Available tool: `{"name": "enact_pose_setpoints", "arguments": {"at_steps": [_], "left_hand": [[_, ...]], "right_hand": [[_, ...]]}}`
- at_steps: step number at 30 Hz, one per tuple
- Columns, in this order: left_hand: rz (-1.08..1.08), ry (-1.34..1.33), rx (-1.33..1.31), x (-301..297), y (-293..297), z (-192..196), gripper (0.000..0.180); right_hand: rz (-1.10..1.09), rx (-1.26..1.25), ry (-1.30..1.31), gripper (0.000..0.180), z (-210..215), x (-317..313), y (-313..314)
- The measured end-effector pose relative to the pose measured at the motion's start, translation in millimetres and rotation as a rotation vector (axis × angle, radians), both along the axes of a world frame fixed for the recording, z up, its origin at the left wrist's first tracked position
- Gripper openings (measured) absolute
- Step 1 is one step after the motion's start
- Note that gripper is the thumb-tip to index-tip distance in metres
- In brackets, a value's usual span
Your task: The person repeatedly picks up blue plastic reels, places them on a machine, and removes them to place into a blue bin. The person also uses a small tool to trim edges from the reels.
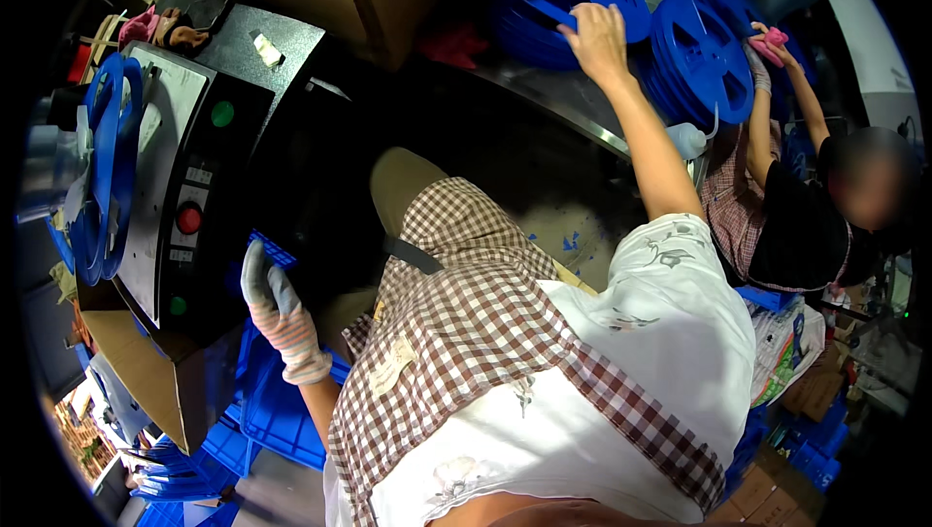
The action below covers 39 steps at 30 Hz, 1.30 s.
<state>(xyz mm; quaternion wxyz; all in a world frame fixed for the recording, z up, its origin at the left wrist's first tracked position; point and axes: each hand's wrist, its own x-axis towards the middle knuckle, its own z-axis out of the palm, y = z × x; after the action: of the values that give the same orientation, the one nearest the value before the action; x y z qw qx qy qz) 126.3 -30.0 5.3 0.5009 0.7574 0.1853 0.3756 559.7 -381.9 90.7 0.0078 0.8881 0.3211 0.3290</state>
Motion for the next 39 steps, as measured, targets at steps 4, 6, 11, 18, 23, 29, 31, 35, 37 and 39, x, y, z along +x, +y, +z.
{"name": "enact_pose_setpoints", "arguments": {"at_steps": [4,6,11,18,23,29,31,35,37,39], "left_hand": [[-0.073,0.031,-0.034,17.3,-5.6,-4.5,0.035],[-0.085,0.049,-0.034,16.8,-10.4,-18.3,0.034],[-0.137,0.129,-0.093,23.8,-30.7,-25.0,0.031],[-0.281,0.117,-0.202,49.2,-35.8,-11.5,0.029],[-0.428,0.032,-0.477,70.3,-40.1,-1.1,0.038],[-0.536,0.047,-0.622,94.2,-39.8,14.1,0.048],[-0.537,0.042,-0.61,99.4,-45.8,27.1,0.052],[-0.564,0.02,-0.849,90.4,-47.5,43.3,0.055],[-0.586,0.004,-0.878,81.1,-40.7,46.0,0.053],[-0.646,0.029,-0.768,66.1,-34.3,31.6,0.049]], "right_hand": [[-0.014,0.07,-0.22,0.01,48.0,-8.5,-34.8],[0.131,0.367,-0.207,0.013,68.9,-32.6,-36.8],[0.544,1.356,0.518,0.023,112.2,-77.0,-38.6],[0.81,1.667,1.147,0.024,89.1,-95.2,-35.7],[0.813,1.666,1.305,0.024,83.6,-121.1,-0.5],[0.815,1.551,1.416,0.025,81.0,-145.2,27.1],[0.822,1.534,1.457,0.025,79.1,-148.1,32.3],[0.714,1.532,1.598,0.027,72.1,-161.2,55.9],[0.708,1.548,1.544,0.029,79.4,-173.8,61.2],[0.849,1.559,1.314,0.03,101.0,-174.7,54.1]]}}
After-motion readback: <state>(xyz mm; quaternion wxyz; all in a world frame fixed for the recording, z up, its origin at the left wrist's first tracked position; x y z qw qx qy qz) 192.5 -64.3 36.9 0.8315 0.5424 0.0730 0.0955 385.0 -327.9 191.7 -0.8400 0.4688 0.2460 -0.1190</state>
